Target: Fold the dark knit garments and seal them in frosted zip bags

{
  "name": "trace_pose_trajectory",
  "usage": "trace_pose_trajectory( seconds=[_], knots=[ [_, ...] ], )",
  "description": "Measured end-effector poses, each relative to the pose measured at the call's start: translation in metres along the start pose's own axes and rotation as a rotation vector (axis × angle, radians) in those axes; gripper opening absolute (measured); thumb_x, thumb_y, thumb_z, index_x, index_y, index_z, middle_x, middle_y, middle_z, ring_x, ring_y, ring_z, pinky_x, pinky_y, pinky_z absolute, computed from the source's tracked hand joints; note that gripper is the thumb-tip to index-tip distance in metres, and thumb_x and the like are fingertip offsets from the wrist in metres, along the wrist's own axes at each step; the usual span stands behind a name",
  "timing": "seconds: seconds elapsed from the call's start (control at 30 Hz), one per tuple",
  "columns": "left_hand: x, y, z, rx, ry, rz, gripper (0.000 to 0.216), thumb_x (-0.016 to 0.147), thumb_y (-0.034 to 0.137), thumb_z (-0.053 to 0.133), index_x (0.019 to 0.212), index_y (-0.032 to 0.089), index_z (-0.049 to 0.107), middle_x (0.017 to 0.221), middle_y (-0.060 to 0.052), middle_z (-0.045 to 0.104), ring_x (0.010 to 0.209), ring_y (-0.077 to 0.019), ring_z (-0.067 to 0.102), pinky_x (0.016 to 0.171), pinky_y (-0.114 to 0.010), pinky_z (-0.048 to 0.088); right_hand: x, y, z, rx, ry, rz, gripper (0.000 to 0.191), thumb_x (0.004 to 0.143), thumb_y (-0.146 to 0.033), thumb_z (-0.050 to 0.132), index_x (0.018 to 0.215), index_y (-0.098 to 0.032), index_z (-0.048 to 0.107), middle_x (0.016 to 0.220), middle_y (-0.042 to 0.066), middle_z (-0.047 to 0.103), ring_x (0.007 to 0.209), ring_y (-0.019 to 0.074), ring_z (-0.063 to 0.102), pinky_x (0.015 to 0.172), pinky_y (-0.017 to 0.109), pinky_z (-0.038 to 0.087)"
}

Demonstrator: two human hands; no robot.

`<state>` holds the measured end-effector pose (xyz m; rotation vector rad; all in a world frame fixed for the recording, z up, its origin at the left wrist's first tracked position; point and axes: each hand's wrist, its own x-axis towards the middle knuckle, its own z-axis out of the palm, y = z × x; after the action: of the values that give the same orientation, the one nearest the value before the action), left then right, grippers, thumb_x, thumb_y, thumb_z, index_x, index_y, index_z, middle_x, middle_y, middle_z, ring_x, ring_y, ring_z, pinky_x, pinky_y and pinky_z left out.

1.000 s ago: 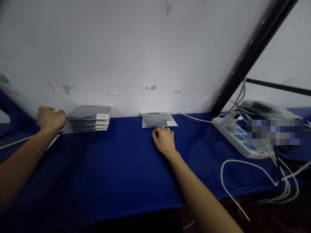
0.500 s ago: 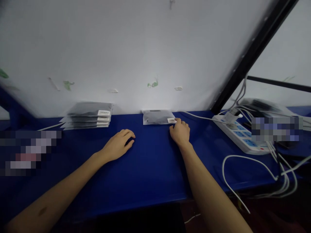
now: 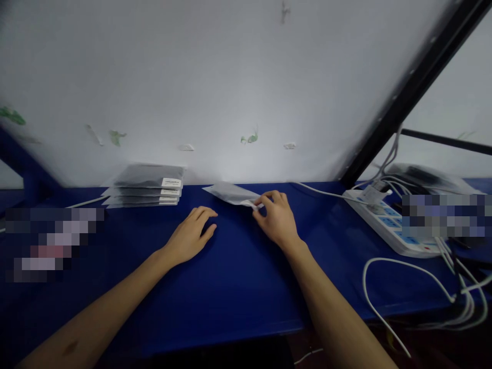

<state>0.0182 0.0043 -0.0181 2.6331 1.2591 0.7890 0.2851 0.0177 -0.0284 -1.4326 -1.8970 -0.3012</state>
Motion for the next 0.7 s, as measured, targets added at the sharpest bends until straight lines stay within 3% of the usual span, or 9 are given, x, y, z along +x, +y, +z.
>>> trace_pose_trajectory(
  seconds=[0.07,0.2,0.3,0.37,0.43,0.57,0.63,0.7],
  knots=[
    [0.001,0.000,0.000,-0.017,0.069,-0.029,0.031,0.100,0.028,0.044,0.129,0.020,0.052,0.128,-0.008,0.056,0.120,-0.0251,0.052,0.108,-0.045,0.043,0.001,-0.017,-0.004,0.063,-0.094,-0.118,0.012,0.084,-0.023,0.061,0.094,-0.022,0.066,0.109,0.010,0.065,0.100,0.0262,0.057,0.085,0.039,0.049],
    [0.003,-0.004,-0.001,-0.063,0.146,-0.072,0.040,0.102,0.033,0.039,0.140,0.020,0.046,0.140,-0.009,0.051,0.132,-0.0247,0.044,0.114,-0.044,0.038,-0.001,-0.048,-0.007,0.119,-0.294,-0.280,0.008,0.084,-0.020,0.058,0.090,-0.022,0.062,0.089,0.004,0.069,0.083,0.0197,0.062,0.078,0.033,0.048],
    [0.005,-0.008,0.000,-0.062,0.081,-0.093,0.045,0.103,0.036,0.035,0.143,0.019,0.047,0.149,-0.010,0.045,0.139,-0.0256,0.036,0.117,-0.046,0.032,-0.006,-0.067,-0.009,0.188,-0.281,-0.412,0.006,0.085,-0.026,0.059,0.084,-0.020,0.062,0.079,0.002,0.068,0.072,0.0163,0.061,0.073,0.032,0.046],
    [0.007,-0.011,0.002,-0.051,0.010,-0.110,0.047,0.104,0.039,0.032,0.142,0.018,0.051,0.152,-0.010,0.044,0.142,-0.0266,0.033,0.119,-0.047,0.030,-0.009,-0.074,-0.011,0.279,-0.228,-0.458,0.020,0.085,-0.039,0.062,0.079,-0.020,0.062,0.071,0.001,0.066,0.065,0.0149,0.059,0.069,0.030,0.045],
    [0.007,-0.012,0.002,-0.050,-0.039,-0.121,0.048,0.105,0.041,0.029,0.137,0.018,0.057,0.150,-0.009,0.047,0.143,-0.0267,0.033,0.119,-0.048,0.028,-0.010,-0.074,-0.014,0.345,-0.147,-0.400,0.031,0.085,-0.050,0.062,0.073,-0.021,0.061,0.066,0.000,0.065,0.060,0.0137,0.056,0.065,0.029,0.044],
    [0.007,-0.008,-0.002,-0.044,-0.021,-0.092,0.043,0.105,0.039,0.032,0.113,0.019,0.069,0.137,-0.008,0.060,0.133,-0.0257,0.044,0.114,-0.047,0.034,-0.006,-0.053,-0.013,0.276,0.000,-0.016,0.036,0.094,-0.046,0.052,0.069,-0.021,0.060,0.065,0.001,0.065,0.059,0.0136,0.057,0.062,0.028,0.042],
    [0.005,-0.001,-0.005,-0.030,-0.010,-0.054,0.036,0.103,0.038,0.039,0.099,0.019,0.070,0.125,-0.007,0.065,0.119,-0.0254,0.052,0.106,-0.047,0.041,-0.003,-0.036,-0.008,0.192,-0.012,0.124,0.035,0.096,-0.044,0.049,0.073,-0.021,0.063,0.071,0.003,0.067,0.066,0.0166,0.059,0.066,0.030,0.042],
    [0.003,0.007,-0.008,-0.021,-0.023,0.001,0.033,0.102,0.038,0.043,0.089,0.020,0.066,0.111,-0.005,0.068,0.105,-0.0240,0.055,0.097,-0.045,0.046,-0.001,-0.022,-0.002,0.117,-0.085,0.169,0.033,0.096,-0.042,0.048,0.079,-0.020,0.067,0.081,0.006,0.069,0.077,0.0207,0.061,0.075,0.033,0.044]
  ],
)
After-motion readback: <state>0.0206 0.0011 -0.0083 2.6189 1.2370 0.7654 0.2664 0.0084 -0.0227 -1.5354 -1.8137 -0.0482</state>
